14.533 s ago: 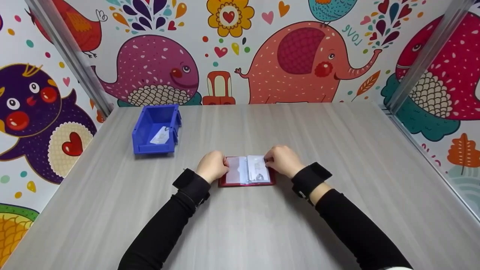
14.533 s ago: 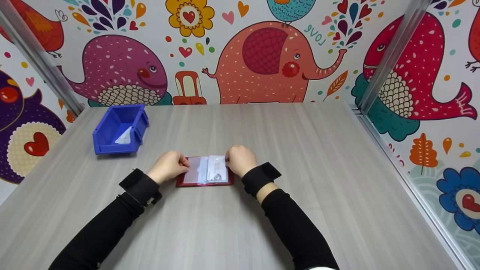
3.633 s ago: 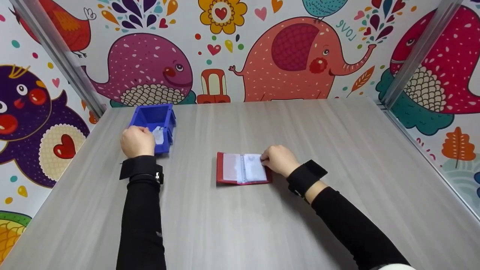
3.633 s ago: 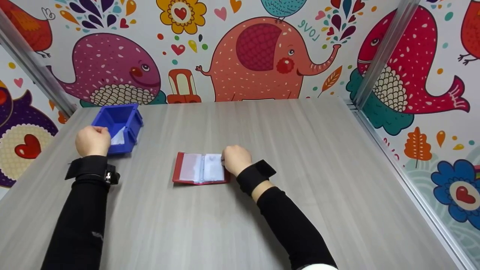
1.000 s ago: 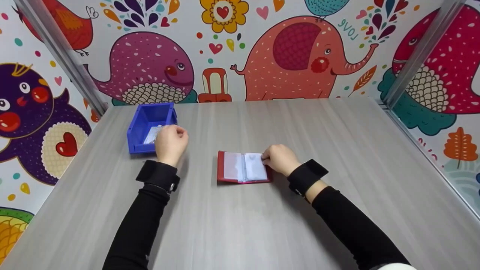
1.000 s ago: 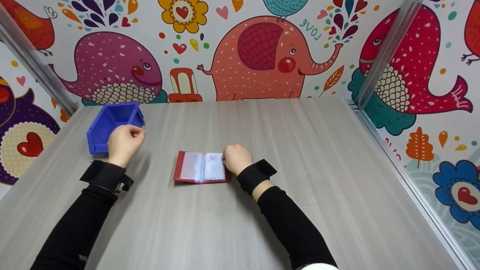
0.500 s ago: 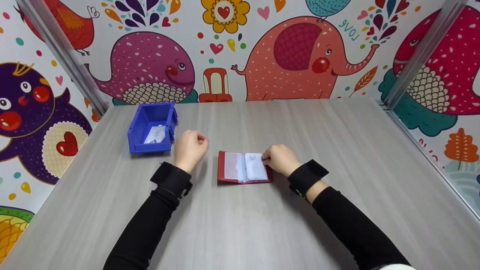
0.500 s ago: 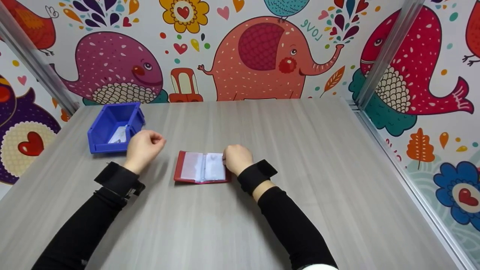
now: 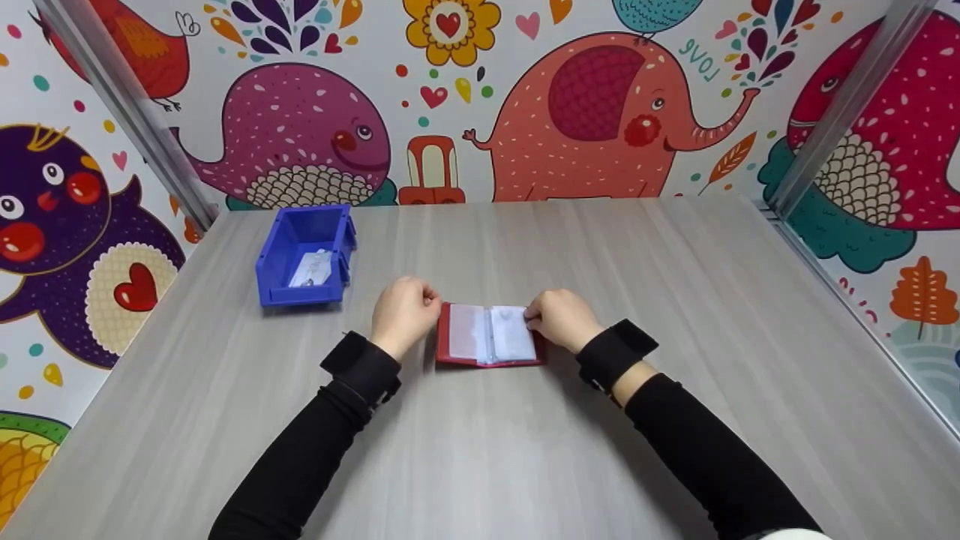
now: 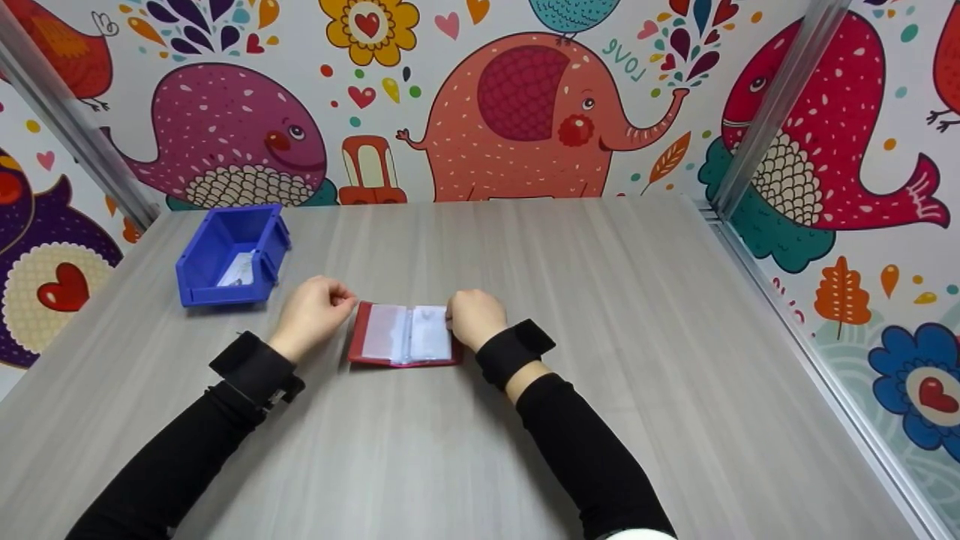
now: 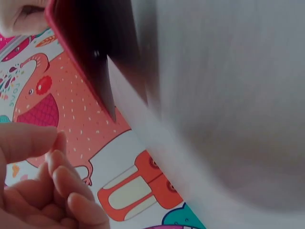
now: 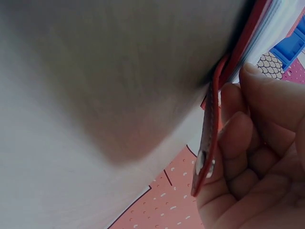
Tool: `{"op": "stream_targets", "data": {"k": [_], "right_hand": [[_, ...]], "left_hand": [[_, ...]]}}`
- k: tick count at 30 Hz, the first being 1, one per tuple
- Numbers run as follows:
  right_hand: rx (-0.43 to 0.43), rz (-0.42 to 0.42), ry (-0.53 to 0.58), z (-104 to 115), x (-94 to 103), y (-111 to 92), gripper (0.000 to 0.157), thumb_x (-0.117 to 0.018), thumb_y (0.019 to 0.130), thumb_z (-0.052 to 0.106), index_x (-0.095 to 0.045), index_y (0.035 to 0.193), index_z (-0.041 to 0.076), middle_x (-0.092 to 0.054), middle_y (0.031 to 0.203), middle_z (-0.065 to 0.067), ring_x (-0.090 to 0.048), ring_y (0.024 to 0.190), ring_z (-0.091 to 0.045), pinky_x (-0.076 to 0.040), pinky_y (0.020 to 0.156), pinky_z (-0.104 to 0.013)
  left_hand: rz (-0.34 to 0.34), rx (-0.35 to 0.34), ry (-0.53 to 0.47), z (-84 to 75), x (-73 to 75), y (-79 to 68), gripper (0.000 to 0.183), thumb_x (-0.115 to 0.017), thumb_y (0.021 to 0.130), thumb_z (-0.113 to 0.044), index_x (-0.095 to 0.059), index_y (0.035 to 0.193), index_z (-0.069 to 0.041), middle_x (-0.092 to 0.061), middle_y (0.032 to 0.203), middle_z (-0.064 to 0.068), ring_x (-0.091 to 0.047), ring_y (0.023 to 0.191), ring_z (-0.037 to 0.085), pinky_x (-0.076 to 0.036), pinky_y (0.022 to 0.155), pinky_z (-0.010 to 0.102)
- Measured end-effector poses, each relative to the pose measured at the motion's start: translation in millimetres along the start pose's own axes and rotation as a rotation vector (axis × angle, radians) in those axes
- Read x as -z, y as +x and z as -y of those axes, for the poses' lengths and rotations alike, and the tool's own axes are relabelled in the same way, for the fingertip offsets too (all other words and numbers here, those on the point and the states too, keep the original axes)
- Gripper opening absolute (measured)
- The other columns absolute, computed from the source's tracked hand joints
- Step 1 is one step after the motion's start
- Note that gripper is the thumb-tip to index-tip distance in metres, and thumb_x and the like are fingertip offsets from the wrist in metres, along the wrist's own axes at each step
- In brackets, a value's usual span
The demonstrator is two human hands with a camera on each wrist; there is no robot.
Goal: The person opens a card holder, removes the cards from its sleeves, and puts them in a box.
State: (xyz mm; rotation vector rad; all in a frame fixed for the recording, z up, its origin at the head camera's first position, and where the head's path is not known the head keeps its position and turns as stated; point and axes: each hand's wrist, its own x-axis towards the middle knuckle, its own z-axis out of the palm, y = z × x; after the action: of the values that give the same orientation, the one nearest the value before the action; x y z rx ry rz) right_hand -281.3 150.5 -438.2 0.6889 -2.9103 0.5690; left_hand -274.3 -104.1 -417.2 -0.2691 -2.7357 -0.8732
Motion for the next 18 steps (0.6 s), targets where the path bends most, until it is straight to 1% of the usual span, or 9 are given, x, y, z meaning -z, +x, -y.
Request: {"op": "stream_targets", "data": {"k": [10,18], "right_hand": [[-0.005,0.004,0.005,0.4,0.7,0.2,0.011,-0.078,0.082,0.005,-0.080,0.092,0.005,-0.074,0.094,-0.010,-0.070,0.087,-0.029,-0.054,0.078,-0.043],[0.002,0.003,0.000,0.1,0.4,0.4,0.010,-0.078,0.082,0.005,-0.080,0.092,0.006,-0.075,0.093,-0.009,-0.070,0.087,-0.029,-0.054,0.078,-0.043]], "left_hand": [[0.039,-0.055,0.034,-4.8,-10.3,-5.4,0.011,-0.067,0.083,-0.009,-0.073,0.076,-0.004,-0.068,0.079,0.009,-0.064,0.074,0.029,-0.050,0.071,0.043],[0.122,-0.086,0.061,-7.8,-15.9,-10.4,0.010,-0.067,0.080,-0.006,-0.072,0.072,-0.007,-0.066,0.074,0.006,-0.062,0.071,0.027,-0.050,0.070,0.042]]}}
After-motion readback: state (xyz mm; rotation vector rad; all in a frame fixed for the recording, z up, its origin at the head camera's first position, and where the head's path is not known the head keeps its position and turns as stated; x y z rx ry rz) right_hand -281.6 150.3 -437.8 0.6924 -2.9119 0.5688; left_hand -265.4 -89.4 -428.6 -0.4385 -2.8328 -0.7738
